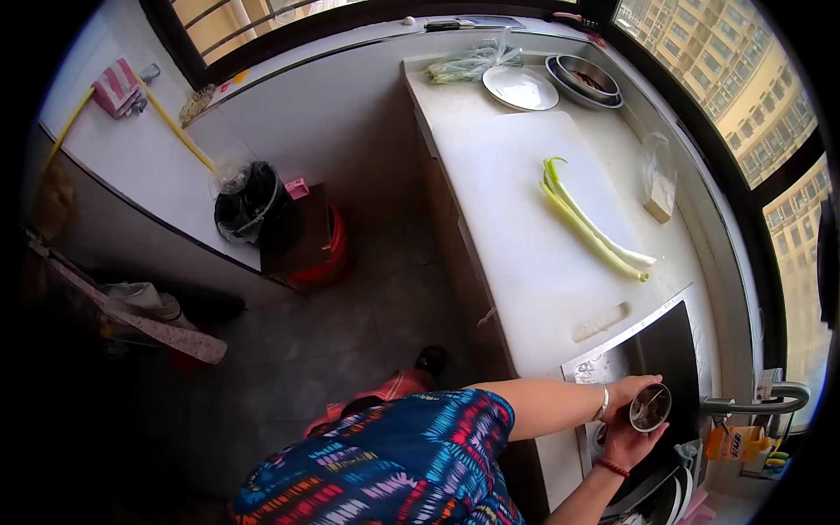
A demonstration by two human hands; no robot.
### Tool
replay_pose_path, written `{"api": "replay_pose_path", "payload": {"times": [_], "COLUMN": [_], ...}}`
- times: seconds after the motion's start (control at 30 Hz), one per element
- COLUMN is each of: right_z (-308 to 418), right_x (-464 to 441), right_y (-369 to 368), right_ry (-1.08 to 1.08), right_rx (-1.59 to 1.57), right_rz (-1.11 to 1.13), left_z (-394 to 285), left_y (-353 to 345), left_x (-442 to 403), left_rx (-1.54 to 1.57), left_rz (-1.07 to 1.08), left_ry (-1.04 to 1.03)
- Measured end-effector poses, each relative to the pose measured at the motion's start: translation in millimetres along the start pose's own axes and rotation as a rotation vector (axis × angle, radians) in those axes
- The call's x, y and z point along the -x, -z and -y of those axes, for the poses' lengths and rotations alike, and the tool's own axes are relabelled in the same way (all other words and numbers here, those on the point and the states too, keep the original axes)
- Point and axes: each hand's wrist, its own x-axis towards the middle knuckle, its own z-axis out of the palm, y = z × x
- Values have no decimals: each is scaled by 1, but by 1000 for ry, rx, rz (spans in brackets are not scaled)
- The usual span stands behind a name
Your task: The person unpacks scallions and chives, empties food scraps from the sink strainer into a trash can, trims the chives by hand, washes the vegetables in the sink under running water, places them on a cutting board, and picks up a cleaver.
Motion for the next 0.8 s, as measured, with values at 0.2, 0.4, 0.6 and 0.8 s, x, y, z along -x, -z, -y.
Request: {"api": "replay_pose_path", "payload": {"times": [0.2, 0.4, 0.6, 0.8], "right_z": [34, 20, -57, -89], "right_x": [8, 66, 83, 61], "right_y": [-21, -48, -103, -147], "right_ry": [104, 257, 370, 373], "right_rx": [65, -104, -100, 64], "right_rz": [550, 239, -19, 79], "left_z": [-114, -217, -260, -280], "left_y": [35, 135, 177, 165], "left_x": [161, 443, 690, 772], "left_rx": [-21, -39, -96, -588], "left_rz": [-21, -53, -507, -875], "left_ry": [-203, -964, -1592, -1858]}}
